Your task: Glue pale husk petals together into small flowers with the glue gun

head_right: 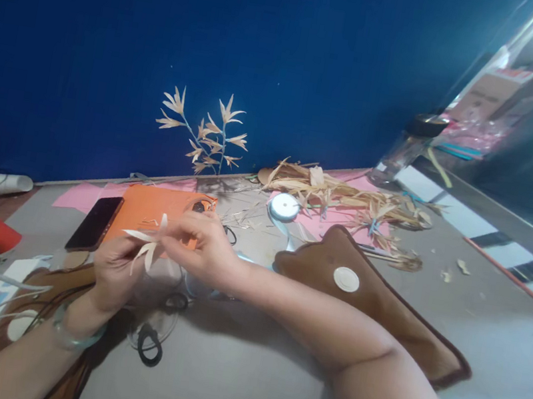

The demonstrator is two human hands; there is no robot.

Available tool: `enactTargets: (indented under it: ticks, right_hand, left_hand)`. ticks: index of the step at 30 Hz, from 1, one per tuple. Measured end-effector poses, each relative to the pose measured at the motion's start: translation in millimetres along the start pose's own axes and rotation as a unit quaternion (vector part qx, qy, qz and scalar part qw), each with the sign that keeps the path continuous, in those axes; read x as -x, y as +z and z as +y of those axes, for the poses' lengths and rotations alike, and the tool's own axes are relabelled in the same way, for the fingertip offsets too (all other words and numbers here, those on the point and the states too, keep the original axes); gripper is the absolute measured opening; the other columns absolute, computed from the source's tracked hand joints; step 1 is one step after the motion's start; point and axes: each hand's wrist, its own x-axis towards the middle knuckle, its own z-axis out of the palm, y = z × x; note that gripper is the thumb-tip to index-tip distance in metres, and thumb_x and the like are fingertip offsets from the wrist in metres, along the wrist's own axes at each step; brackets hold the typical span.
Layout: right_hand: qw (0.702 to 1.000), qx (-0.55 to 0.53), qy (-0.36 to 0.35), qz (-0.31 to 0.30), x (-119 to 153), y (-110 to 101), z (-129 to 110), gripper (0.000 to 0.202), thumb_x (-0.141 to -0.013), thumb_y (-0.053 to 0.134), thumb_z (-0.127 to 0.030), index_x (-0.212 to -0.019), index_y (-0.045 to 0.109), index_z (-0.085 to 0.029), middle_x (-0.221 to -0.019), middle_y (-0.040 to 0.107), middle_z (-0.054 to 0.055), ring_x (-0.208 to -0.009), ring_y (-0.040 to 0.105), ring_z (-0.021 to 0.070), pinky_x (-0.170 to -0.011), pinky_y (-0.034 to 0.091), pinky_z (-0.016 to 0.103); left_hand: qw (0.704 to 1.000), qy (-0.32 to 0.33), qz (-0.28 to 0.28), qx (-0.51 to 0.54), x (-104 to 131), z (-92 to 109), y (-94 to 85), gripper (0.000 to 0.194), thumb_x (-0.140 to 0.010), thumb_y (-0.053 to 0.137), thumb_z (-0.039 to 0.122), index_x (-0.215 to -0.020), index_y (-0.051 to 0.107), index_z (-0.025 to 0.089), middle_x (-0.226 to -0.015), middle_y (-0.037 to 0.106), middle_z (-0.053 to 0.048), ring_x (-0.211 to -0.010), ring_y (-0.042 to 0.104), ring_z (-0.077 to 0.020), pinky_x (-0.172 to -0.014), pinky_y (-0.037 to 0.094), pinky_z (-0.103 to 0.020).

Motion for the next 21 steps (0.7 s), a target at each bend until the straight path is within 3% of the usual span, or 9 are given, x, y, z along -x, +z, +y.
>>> enactTargets:
  ticks: [3,11,21]
  right_hand:
    - [1.0,0.024,0.009,0.008,0.6,0.7,0.1,0.013,-0.083,0.06,-0.013,-0.071,0.062,-0.016,-0.066,0.064,-0.002,-0.062,0.055,0.0098,-0.073,0.04,0.028]
    - [0.999,0.031,0.02,0.023,0.9,2.9,-1.1,0.017,-0.085,0.058,-0.017,-0.069,0.06,-0.017,-0.066,0.065,0.0,-0.064,0.055,0.0112,-0.069,0.042,0.027]
    - [1.0,0.009,0.014,0.025,2.4,5.4,3.7,0.014,-0.084,0.061,-0.015,-0.07,0.061,-0.017,-0.067,0.065,-0.001,-0.064,0.057,0.0109,-0.067,0.042,0.026]
  left_hand:
    - [0.999,0.009,-0.017,-0.026,-2.8,3.8,-0.3,0.011,-0.08,0.065,0.02,-0.072,0.069,0.015,-0.067,0.068,-0.002,-0.059,0.06,-0.011,-0.053,0.045,-0.019]
    - [0.997,0.054,-0.023,-0.047,-2.5,1.7,-0.3,0.006,-0.081,0.063,0.015,-0.077,0.068,0.015,-0.073,0.067,-0.002,-0.064,0.059,-0.0108,-0.062,0.046,-0.021]
    - [0.997,0.053,-0.037,-0.047,-6.4,8.0,-0.2,0.013,-0.083,0.061,0.013,-0.073,0.067,0.016,-0.07,0.065,-0.001,-0.06,0.056,-0.0089,-0.055,0.043,-0.018]
